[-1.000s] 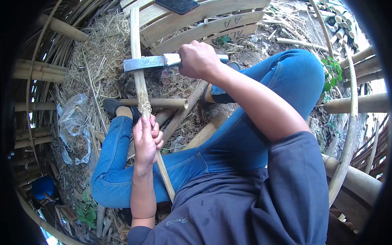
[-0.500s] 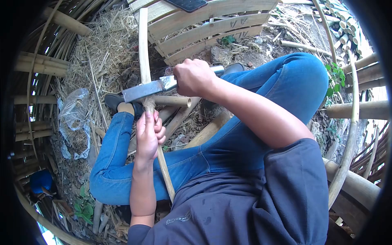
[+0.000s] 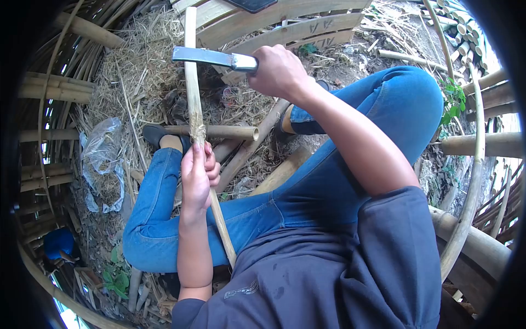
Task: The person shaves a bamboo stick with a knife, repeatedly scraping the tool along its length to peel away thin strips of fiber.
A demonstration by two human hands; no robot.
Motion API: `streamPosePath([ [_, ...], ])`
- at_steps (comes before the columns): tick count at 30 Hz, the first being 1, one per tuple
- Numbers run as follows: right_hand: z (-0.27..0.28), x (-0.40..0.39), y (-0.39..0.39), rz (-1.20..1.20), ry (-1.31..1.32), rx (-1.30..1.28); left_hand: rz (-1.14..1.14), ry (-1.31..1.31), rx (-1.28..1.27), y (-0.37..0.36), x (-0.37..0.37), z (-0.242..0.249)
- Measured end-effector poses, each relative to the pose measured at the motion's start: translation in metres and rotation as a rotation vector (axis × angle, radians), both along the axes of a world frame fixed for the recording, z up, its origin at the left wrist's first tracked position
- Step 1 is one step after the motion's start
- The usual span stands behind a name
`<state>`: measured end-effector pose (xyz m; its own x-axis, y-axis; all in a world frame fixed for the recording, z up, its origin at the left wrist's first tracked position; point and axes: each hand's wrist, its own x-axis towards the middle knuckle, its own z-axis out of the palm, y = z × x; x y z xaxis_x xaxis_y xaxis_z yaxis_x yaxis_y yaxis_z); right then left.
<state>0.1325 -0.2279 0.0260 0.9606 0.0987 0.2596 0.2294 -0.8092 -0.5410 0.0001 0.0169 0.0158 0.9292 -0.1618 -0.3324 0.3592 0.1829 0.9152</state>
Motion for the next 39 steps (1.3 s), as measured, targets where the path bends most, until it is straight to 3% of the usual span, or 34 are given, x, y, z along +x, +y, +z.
streamPosePath([
  [7,0.009,-0.014,0.016,0.126,0.017,-0.03,-0.046,0.165,-0.34,0.027,0.011,-0.001],
  [32,0.009,-0.023,0.019,0.245,0.026,-0.002,-0.106,0.176,-0.068,0.024,0.011,0.002],
  [36,0.009,-0.023,0.019,0.246,0.03,-0.014,-0.273,0.15,0.021,0.025,0.01,0.001],
  [39,0.008,-0.022,0.017,0.254,0.024,-0.023,-0.496,0.035,0.294,0.023,0.002,0.006],
])
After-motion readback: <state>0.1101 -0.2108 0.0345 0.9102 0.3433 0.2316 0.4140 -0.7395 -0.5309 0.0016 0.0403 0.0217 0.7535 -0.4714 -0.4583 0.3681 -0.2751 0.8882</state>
